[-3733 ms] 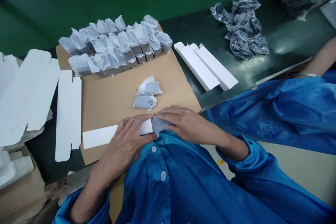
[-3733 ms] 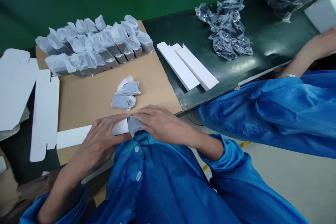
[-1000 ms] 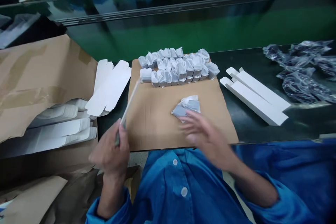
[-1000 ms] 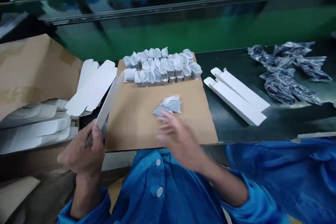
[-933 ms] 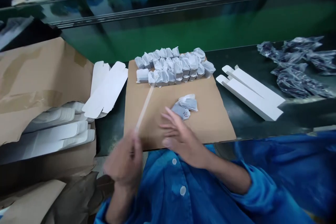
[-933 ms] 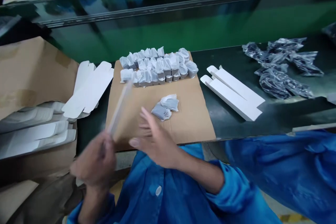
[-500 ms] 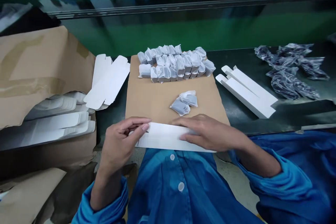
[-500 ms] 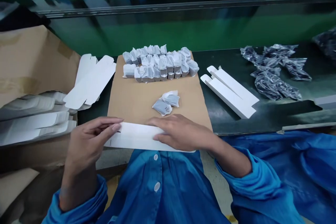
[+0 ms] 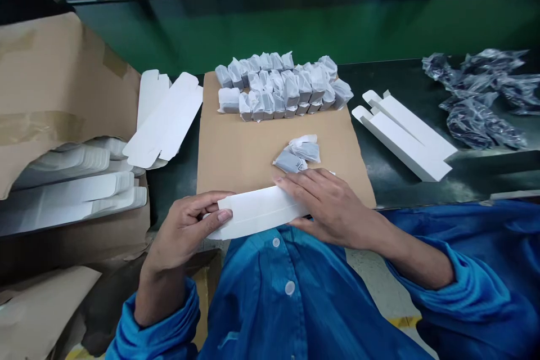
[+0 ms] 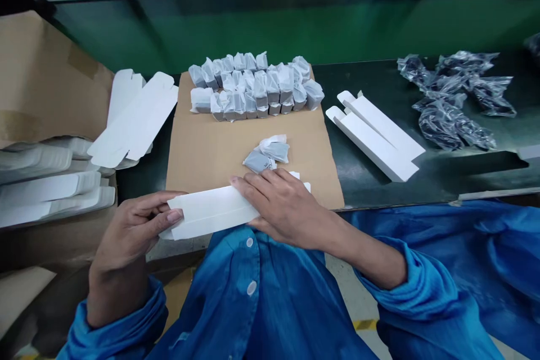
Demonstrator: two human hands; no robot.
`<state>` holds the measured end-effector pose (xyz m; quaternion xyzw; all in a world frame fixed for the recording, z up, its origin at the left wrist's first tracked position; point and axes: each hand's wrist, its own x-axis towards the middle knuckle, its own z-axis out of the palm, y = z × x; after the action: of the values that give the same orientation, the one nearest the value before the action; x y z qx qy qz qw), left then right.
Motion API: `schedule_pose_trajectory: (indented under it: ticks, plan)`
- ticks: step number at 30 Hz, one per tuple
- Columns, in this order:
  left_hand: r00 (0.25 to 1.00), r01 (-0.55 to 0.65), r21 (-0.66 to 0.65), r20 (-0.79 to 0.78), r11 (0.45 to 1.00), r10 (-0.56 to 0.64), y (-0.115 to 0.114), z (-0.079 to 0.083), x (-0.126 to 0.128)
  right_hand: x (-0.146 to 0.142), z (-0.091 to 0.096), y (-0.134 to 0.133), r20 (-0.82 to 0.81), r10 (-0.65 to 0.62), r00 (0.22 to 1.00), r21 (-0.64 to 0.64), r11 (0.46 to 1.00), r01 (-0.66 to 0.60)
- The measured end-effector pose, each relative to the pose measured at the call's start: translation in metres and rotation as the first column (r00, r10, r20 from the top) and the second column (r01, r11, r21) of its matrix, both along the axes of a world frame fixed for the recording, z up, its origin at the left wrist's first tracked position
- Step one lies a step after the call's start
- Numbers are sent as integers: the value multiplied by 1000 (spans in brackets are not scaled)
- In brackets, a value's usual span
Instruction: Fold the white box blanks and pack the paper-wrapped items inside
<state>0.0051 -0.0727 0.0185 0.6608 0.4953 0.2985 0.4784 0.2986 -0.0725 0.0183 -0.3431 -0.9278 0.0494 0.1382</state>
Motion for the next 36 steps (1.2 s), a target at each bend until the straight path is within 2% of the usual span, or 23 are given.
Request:
schedule_pose_trajectory:
  ticks: [3,7,10,15,17,18,20,21,22,24,26,28,29,31,32,34,36]
  plan:
    - [996,-34,76,-77,997,40,2,-3,8,0,-2,-2,12,-2,1000,19,1000,1]
    - [979,-89,199,-165,976,123,4,-8,18,-7,-3,-7,113,-58,992,203,979,34]
    - [968,-134,234,-179,963,178,5,-11,20,-12,-1,-12,160,-99,982,287,957,50]
    - [962,-185,254,-149,949,227,6,-6,16,-11,2,-15,101,-91,991,323,945,53]
    - [959,-279,239,12,930,285,2,-3,18,-8,4,-10,68,-158,985,329,936,128]
    - [927,-371,248,150,895,343,0,-2,22,-8,4,-7,38,-216,976,344,920,190]
    - [795,-562,267,433,782,424,-8,-3,38,-12,2,-1,-57,-343,938,384,859,338]
    - [742,-614,276,522,740,421,-13,-6,49,-17,0,-1,-113,-385,916,406,824,396]
    - [723,-626,281,558,728,407,-17,-9,62,-23,-3,-2,-152,-399,904,424,800,424]
    - [755,-588,275,524,761,394,-23,-16,85,-37,-10,-9,-177,-345,922,446,807,388]
    - [766,-617,261,417,743,489,-24,-23,98,-48,-13,-19,-172,-213,962,371,890,264]
    - [745,-666,267,291,696,601,-21,-27,98,-51,-11,-25,-232,-95,968,128,983,128]
    - [760,-650,271,234,710,606,-19,-28,94,-50,-7,-25,-303,-104,947,-20,995,103]
    - [844,-536,278,146,797,516,-15,-27,84,-45,0,-17,-444,-194,875,-264,961,79]
    - [878,-477,309,122,823,463,-14,-26,80,-42,4,-10,-510,-222,831,-326,944,53]
    - [908,-409,403,89,818,410,-13,-25,75,-38,8,6,-618,-188,764,-365,929,-66]
    - [919,-379,449,77,809,388,-15,-26,72,-34,10,22,-674,-98,732,-396,884,-246]
